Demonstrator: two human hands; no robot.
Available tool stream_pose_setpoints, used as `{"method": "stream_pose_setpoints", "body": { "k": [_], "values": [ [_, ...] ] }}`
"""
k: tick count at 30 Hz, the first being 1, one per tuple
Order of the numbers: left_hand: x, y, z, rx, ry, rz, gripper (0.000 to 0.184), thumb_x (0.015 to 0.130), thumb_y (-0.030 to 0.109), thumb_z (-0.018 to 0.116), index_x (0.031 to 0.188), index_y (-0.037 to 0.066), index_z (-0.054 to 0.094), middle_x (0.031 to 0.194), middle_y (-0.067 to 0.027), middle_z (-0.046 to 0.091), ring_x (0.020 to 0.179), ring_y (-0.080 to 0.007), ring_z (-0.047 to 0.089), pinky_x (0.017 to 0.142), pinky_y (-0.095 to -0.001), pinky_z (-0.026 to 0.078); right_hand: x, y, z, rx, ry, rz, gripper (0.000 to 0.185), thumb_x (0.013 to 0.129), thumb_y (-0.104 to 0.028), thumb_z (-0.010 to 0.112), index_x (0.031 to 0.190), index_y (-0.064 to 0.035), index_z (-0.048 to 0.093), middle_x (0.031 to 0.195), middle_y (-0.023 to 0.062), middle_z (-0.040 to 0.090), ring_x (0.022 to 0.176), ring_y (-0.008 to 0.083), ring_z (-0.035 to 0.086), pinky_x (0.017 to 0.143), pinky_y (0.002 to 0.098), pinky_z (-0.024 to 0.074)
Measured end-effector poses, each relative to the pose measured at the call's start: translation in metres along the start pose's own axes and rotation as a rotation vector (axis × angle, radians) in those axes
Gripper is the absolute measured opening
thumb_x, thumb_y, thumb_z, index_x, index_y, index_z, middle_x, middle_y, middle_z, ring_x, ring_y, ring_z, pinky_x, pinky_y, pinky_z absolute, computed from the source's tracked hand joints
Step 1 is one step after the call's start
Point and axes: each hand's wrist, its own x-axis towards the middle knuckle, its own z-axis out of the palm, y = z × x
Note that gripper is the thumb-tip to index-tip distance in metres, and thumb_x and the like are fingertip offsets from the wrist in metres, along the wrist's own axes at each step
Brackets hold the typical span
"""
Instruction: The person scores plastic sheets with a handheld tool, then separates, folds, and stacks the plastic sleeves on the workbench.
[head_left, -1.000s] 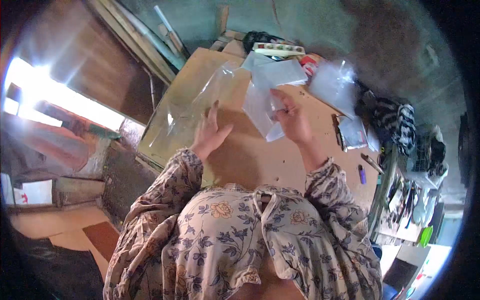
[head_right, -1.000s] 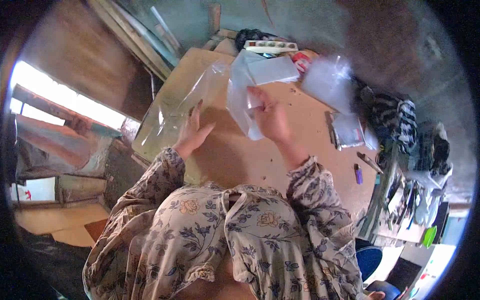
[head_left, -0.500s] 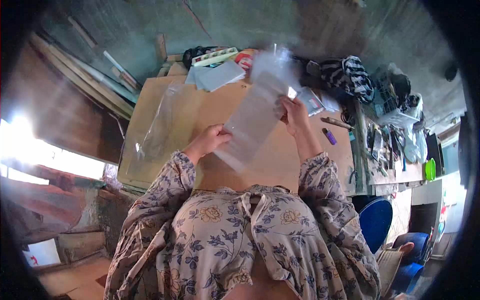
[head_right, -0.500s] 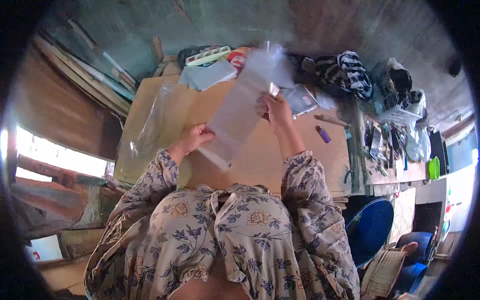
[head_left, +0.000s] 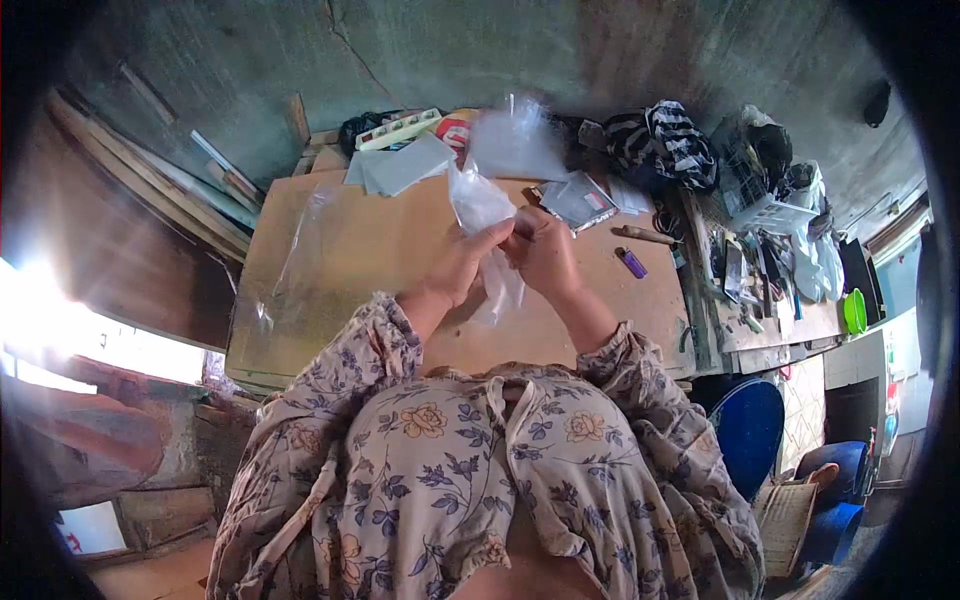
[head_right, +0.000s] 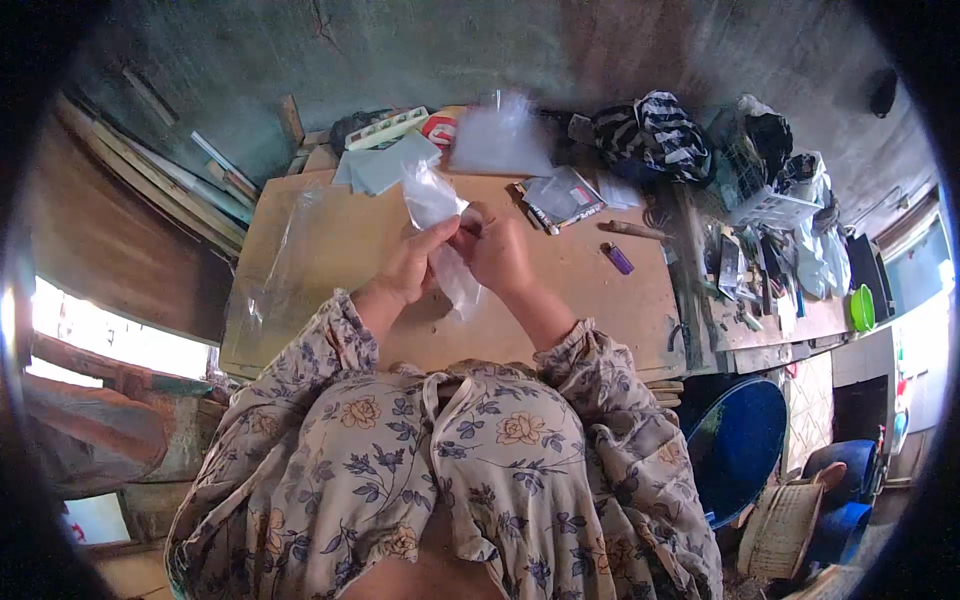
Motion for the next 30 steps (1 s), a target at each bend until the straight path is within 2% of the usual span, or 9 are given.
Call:
{"method": "stream_pose_setpoints", "body": {
  "k": [2, 4, 7, 14, 20, 24, 26, 28, 30],
  "values": [
    [-0.002, 0.001, 0.001, -0.075, -0.035, 0.026, 0.036, 0.079, 0.03, 0.062, 0.101, 0.002, 0.053, 0.093, -0.0059, 0.058, 0.079, -0.0132, 0.056, 0.069, -0.0303, 0.045, 0.0, 0.002, -0.001, 0.05, -0.044, -0.071, 0.017, 0.078, -0.015, 0.063, 0.08, 0.0007, 0.059, 0.064, 0.0033, 0.058, 0.055, 0.0125, 0.053, 0.053, 0.0293, 0.0434],
    [-0.002, 0.002, -0.004, -0.302, -0.119, -0.114, 0.039, 0.08, 0.033, 0.061, 0.102, 0.002, 0.053, 0.092, -0.0061, 0.058, 0.078, -0.015, 0.057, 0.068, -0.0311, 0.046, -0.004, 0.003, -0.007, 0.31, -0.26, 0.178, 0.019, 0.079, -0.016, 0.063, 0.083, 0.0014, 0.059, 0.064, 0.0027, 0.058, 0.055, 0.0115, 0.053, 0.053, 0.0282, 0.0432],
    [-0.001, -0.004, 0.0, -0.207, -0.029, -0.075, 0.041, 0.081, 0.036, 0.059, 0.104, 0.003, 0.052, 0.094, -0.0068, 0.058, 0.081, -0.0175, 0.058, 0.07, -0.0326, 0.048, -0.004, 0.001, -0.014, 0.354, -0.272, 0.368, 0.018, 0.08, -0.017, 0.062, 0.082, 0.0012, 0.059, 0.063, 0.0013, 0.056, 0.054, 0.01, 0.052, 0.052, 0.0257, 0.0422],
    [0.003, -0.007, -0.006, -0.318, -0.005, -0.055, 0.043, 0.083, 0.039, 0.055, 0.108, 0.004, 0.049, 0.098, -0.0066, 0.057, 0.086, -0.0187, 0.057, 0.075, -0.034, 0.048, -0.001, 0.008, -0.02, 0.461, -0.178, 0.271, 0.014, 0.083, -0.014, 0.059, 0.084, 0.0003, 0.059, 0.065, 0.0015, 0.056, 0.052, 0.0096, 0.051, 0.052, 0.0226, 0.0439],
    [0.006, -0.011, -0.015, -0.33, 0.035, -0.075, 0.045, 0.084, 0.039, 0.053, 0.112, 0.005, 0.046, 0.102, -0.0063, 0.055, 0.092, -0.0174, 0.054, 0.079, -0.0332, 0.045, 0.0, 0.014, -0.021, 0.658, -0.241, 0.495, 0.01, 0.084, -0.012, 0.057, 0.083, -0.0016, 0.058, 0.076, 0.0034, 0.059, 0.065, 0.0115, 0.056, 0.061, 0.0251, 0.0482],
    [0.002, -0.023, 0.006, -0.146, -0.064, 0.055, 0.057, 0.077, 0.032, 0.065, 0.12, 0.005, 0.038, 0.104, -0.0063, 0.052, 0.097, -0.0162, 0.052, 0.084, -0.0322, 0.043, 0.002, 0.027, 0.004, 0.636, -0.002, 0.343, 0.005, 0.078, -0.001, 0.055, 0.074, -0.0042, 0.054, 0.07, 0.0015, 0.055, 0.064, 0.01, 0.054, 0.056, 0.0245, 0.046],
    [0.0, -0.03, 0.014, 0.16, -0.021, 0.425, 0.07, 0.071, 0.025, 0.073, 0.123, 0.004, 0.031, 0.106, -0.0072, 0.051, 0.098, -0.0164, 0.051, 0.086, -0.0321, 0.042, 0.003, 0.034, 0.012, 0.584, 0.07, 0.238, 0.009, 0.074, 0.002, 0.055, 0.07, -0.0053, 0.051, 0.069, 0.0008, 0.054, 0.062, 0.0102, 0.053, 0.053, 0.0247, 0.0451],
    [-0.002, -0.027, 0.015, 0.29, 0.018, 0.548, 0.081, 0.066, 0.021, 0.076, 0.126, 0.003, 0.024, 0.109, -0.0072, 0.049, 0.097, -0.0167, 0.05, 0.087, -0.0318, 0.041, 0.005, 0.012, 0.009, 1.031, 0.192, 0.598, 0.015, 0.067, 0.006, 0.054, 0.067, -0.0071, 0.048, 0.066, -0.0003, 0.051, 0.058, 0.0104, 0.05, 0.049, 0.0245, 0.0427],
    [-0.003, -0.021, 0.012, 0.281, -0.051, 0.421, 0.065, 0.072, 0.021, 0.071, 0.122, 0.001, 0.034, 0.101, -0.0056, 0.052, 0.094, -0.0161, 0.051, 0.086, -0.0306, 0.042, 0.004, 0.015, 0.009, 1.039, 0.134, 0.572, 0.011, 0.076, -0.002, 0.056, 0.069, -0.0069, 0.049, 0.066, -0.0001, 0.051, 0.057, 0.0097, 0.049, 0.05, 0.0242, 0.0423]
  ]
}}
